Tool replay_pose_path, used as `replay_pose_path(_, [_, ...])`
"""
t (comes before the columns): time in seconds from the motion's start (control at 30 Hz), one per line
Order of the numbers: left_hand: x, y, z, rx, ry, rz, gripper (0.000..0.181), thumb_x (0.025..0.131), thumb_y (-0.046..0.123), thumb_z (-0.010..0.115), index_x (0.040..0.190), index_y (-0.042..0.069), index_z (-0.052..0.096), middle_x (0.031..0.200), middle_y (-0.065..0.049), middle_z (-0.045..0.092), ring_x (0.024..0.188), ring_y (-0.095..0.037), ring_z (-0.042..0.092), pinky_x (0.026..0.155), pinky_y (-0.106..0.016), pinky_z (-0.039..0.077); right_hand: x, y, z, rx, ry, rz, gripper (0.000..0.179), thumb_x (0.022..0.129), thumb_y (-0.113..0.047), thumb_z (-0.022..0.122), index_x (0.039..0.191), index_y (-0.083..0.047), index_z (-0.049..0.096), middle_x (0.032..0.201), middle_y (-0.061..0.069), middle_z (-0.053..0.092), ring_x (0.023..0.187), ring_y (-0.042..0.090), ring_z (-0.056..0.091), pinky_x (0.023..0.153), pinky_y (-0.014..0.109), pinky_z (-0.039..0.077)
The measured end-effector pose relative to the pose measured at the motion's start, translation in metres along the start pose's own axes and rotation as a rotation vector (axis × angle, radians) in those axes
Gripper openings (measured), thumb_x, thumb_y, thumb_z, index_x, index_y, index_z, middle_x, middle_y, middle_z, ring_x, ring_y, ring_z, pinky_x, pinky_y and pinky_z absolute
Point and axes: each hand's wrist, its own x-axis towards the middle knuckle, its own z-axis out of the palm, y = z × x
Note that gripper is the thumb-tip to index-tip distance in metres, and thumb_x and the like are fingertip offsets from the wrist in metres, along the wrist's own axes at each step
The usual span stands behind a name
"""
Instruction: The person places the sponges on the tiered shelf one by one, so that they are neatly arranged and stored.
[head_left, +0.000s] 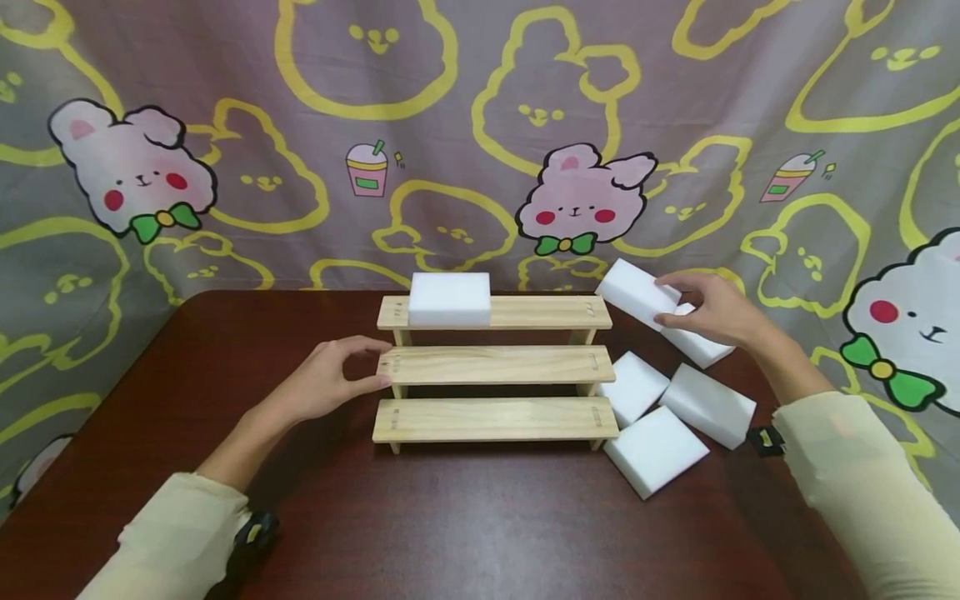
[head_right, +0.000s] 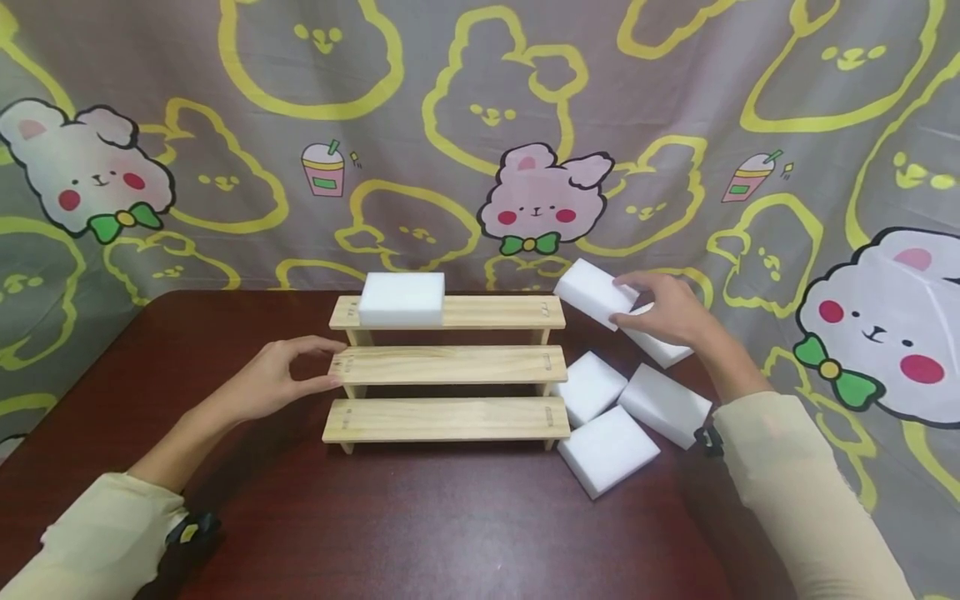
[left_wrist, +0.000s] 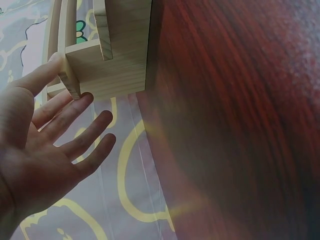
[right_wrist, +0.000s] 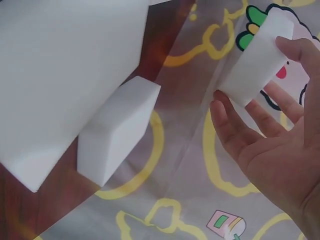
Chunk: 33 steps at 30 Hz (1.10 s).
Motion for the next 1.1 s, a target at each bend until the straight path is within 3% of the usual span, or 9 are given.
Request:
replay_pose_path(0.13, [0.000, 0.001, 0.000, -0.001, -0.002, 0.001, 0.047, 0.094, 0.024, 0.080, 0.131, -0.001, 0.068, 0.128, -0.018, 0.070, 0.124, -0.040, 0.062, 0.105, -0.062, 0.045, 0.000, -0.008, -0.002, -0.008, 0.022, -0.004, 0.060, 0.087, -0.020, 0.085, 0.135, 0.005, 0.060, 0.122, 0.028, 0.065, 0.096, 0.041, 0.070, 0.067, 0.027, 0.052])
replay_pose_path(0.4, [-0.001, 0.001, -0.001, -0.003, -0.002, -0.005, 0.047, 0.093, 0.024, 0.081, 0.131, -0.001, 0.067, 0.129, -0.019, 0.069, 0.125, -0.041, 0.061, 0.105, -0.062, 0.045, 0.002, -0.025, -0.004, 0.069, 0.026, 0.006, 0.060, 0.088, -0.019, 0.084, 0.139, 0.001, 0.060, 0.135, 0.026, 0.059, 0.111, 0.047, 0.066, 0.092, 0.053, 0.057])
replay_pose_path(0.43, [-0.001, 0.001, -0.001, -0.004, -0.003, -0.002, 0.047, 0.093, 0.024, 0.080, 0.131, -0.001, 0.067, 0.129, -0.019, 0.069, 0.125, -0.041, 0.061, 0.105, -0.062, 0.045, 0.002, -0.027, -0.004, 0.078, 0.028, 0.005, 0.060, 0.088, -0.018, 0.084, 0.139, 0.002, 0.059, 0.134, 0.027, 0.059, 0.111, 0.047, 0.066, 0.091, 0.046, 0.059])
replay_pose_path(0.5, [-0.001, 0.001, -0.001, -0.004, -0.003, -0.002, 0.047, 0.093, 0.024, 0.080, 0.131, -0.001, 0.067, 0.129, -0.019, 0.069, 0.125, -0.041, 0.061, 0.105, -0.062, 0.045, 0.002, -0.032, -0.003, 0.100, 0.035, -0.002, 0.060, 0.088, -0.015, 0.083, 0.139, 0.003, 0.058, 0.131, 0.028, 0.060, 0.111, 0.047, 0.066, 0.090, 0.044, 0.059])
replay_pose_path(0.57, [0.000, 0.001, -0.001, -0.005, -0.003, -0.001, 0.047, 0.093, 0.024, 0.080, 0.131, 0.000, 0.068, 0.129, -0.019, 0.069, 0.125, -0.041, 0.061, 0.105, -0.062, 0.045, 0.002, -0.035, -0.002, 0.104, 0.047, -0.014, 0.061, 0.087, -0.013, 0.084, 0.140, 0.003, 0.058, 0.128, 0.028, 0.061, 0.110, 0.047, 0.067, 0.085, 0.029, 0.059])
replay_pose_path(0.63, [0.000, 0.000, -0.001, -0.004, -0.002, -0.001, 0.047, 0.093, 0.024, 0.081, 0.131, 0.000, 0.068, 0.128, -0.018, 0.070, 0.125, -0.041, 0.061, 0.105, -0.062, 0.045, 0.002, -0.038, -0.002, 0.105, 0.058, -0.027, 0.063, 0.087, -0.013, 0.084, 0.141, 0.003, 0.057, 0.128, 0.028, 0.061, 0.109, 0.047, 0.067, 0.080, 0.016, 0.054])
replay_pose_path(0.73, [0.000, -0.001, 0.000, -0.003, -0.005, 0.001, 0.047, 0.093, 0.025, 0.081, 0.131, 0.000, 0.068, 0.129, -0.018, 0.070, 0.125, -0.041, 0.061, 0.105, -0.062, 0.045, 0.003, -0.042, -0.002, 0.110, 0.062, -0.036, 0.066, 0.086, -0.014, 0.085, 0.143, 0.001, 0.056, 0.129, 0.027, 0.061, 0.107, 0.045, 0.068, 0.075, 0.008, 0.046])
replay_pose_path(0.97, [-0.001, 0.000, -0.001, -0.005, -0.015, -0.002, 0.048, 0.094, 0.025, 0.080, 0.131, -0.001, 0.068, 0.130, -0.019, 0.069, 0.124, -0.042, 0.061, 0.104, -0.063, 0.045, 0.003, -0.052, -0.001, 0.118, 0.054, -0.050, 0.062, 0.086, -0.015, 0.086, 0.140, -0.003, 0.060, 0.123, 0.027, 0.065, 0.096, 0.043, 0.072, 0.069, 0.012, 0.050])
replay_pose_path(1.1, [-0.001, 0.000, -0.002, -0.004, -0.013, -0.003, 0.047, 0.093, 0.023, 0.081, 0.132, -0.001, 0.068, 0.129, -0.019, 0.069, 0.124, -0.042, 0.061, 0.104, -0.063, 0.045, 0.003, -0.057, 0.000, 0.117, 0.049, -0.069, 0.059, 0.085, -0.017, 0.086, 0.139, -0.005, 0.062, 0.131, 0.024, 0.062, 0.105, 0.042, 0.069, 0.073, 0.014, 0.050])
